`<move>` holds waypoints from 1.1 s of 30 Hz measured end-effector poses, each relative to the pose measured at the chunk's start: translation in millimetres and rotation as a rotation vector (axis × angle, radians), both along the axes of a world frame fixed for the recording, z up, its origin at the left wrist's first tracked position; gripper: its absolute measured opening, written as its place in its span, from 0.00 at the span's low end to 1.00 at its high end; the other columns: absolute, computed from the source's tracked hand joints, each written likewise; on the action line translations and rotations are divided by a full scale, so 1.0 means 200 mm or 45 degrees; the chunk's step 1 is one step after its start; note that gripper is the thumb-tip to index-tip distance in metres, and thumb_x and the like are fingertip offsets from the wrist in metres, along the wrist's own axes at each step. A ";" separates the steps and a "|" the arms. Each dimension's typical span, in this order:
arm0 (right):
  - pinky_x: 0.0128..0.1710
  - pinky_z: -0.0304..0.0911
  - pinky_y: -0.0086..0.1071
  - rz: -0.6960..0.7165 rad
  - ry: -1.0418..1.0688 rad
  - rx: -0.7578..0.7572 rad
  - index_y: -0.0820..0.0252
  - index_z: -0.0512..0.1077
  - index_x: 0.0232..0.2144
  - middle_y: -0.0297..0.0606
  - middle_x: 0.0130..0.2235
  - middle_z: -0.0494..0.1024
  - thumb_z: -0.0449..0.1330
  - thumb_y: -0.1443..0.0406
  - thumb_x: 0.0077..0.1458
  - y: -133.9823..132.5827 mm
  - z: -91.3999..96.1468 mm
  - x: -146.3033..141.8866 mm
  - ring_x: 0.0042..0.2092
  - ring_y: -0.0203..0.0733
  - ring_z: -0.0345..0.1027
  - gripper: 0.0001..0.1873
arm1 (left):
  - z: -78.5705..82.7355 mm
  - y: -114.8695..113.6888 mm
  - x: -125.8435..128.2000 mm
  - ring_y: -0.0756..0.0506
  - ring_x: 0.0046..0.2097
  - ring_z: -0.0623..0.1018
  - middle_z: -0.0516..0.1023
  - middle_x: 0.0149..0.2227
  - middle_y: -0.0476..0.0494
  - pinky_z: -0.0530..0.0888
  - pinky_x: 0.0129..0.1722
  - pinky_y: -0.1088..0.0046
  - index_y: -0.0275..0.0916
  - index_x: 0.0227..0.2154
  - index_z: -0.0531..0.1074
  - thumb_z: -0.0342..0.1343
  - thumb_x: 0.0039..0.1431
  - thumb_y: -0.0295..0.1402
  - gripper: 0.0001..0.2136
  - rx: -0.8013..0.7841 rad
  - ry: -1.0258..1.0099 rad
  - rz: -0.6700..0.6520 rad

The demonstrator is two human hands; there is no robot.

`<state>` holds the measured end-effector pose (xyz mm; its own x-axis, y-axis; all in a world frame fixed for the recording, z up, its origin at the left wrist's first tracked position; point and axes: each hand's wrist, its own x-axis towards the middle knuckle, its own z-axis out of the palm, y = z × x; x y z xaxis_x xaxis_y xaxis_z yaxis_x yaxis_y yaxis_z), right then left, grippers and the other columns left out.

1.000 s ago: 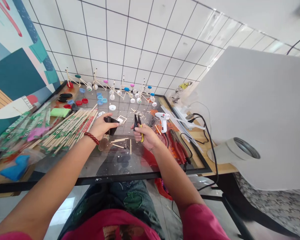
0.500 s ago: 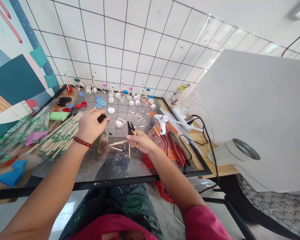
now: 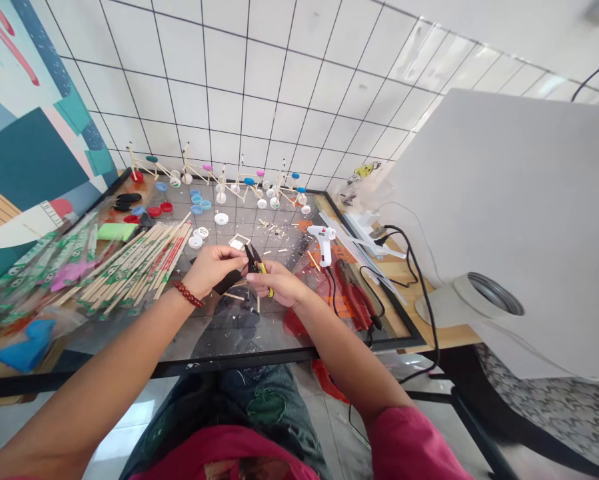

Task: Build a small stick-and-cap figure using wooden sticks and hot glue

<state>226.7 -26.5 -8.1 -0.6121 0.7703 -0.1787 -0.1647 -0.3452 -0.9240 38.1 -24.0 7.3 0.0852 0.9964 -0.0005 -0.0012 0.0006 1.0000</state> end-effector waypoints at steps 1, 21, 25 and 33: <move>0.24 0.36 0.25 -0.008 0.012 -0.012 0.58 0.71 0.35 0.18 0.22 0.56 0.79 0.54 0.39 0.00 0.00 0.00 0.23 0.26 0.43 0.27 | 0.00 0.00 0.00 0.46 0.28 0.74 0.81 0.24 0.42 0.70 0.31 0.69 0.39 0.22 0.83 0.78 0.38 0.42 0.14 -0.036 -0.036 0.031; 0.24 0.38 0.25 -0.084 0.002 0.081 0.54 0.67 0.47 0.20 0.24 0.66 0.69 0.66 0.41 -0.01 -0.02 -0.01 0.21 0.28 0.48 0.28 | -0.03 0.00 0.03 0.42 0.36 0.81 0.87 0.33 0.41 0.76 0.42 0.66 0.40 0.28 0.86 0.80 0.35 0.43 0.18 -0.021 -0.053 0.040; 0.23 0.41 0.25 -0.127 0.010 0.145 0.53 0.66 0.51 0.22 0.27 0.70 0.68 0.68 0.41 -0.02 -0.04 -0.02 0.23 0.29 0.52 0.33 | -0.08 0.01 0.04 0.41 0.38 0.82 0.87 0.35 0.41 0.77 0.42 0.66 0.41 0.29 0.86 0.81 0.33 0.40 0.18 0.034 -0.020 0.080; 0.22 0.41 0.26 -0.152 0.036 0.153 0.52 0.62 0.56 0.23 0.28 0.77 0.64 0.69 0.39 -0.01 -0.04 -0.03 0.20 0.29 0.51 0.39 | -0.03 -0.02 0.07 0.41 0.40 0.81 0.84 0.39 0.41 0.76 0.43 0.65 0.40 0.17 0.77 0.78 0.34 0.37 0.14 -0.014 -0.183 0.121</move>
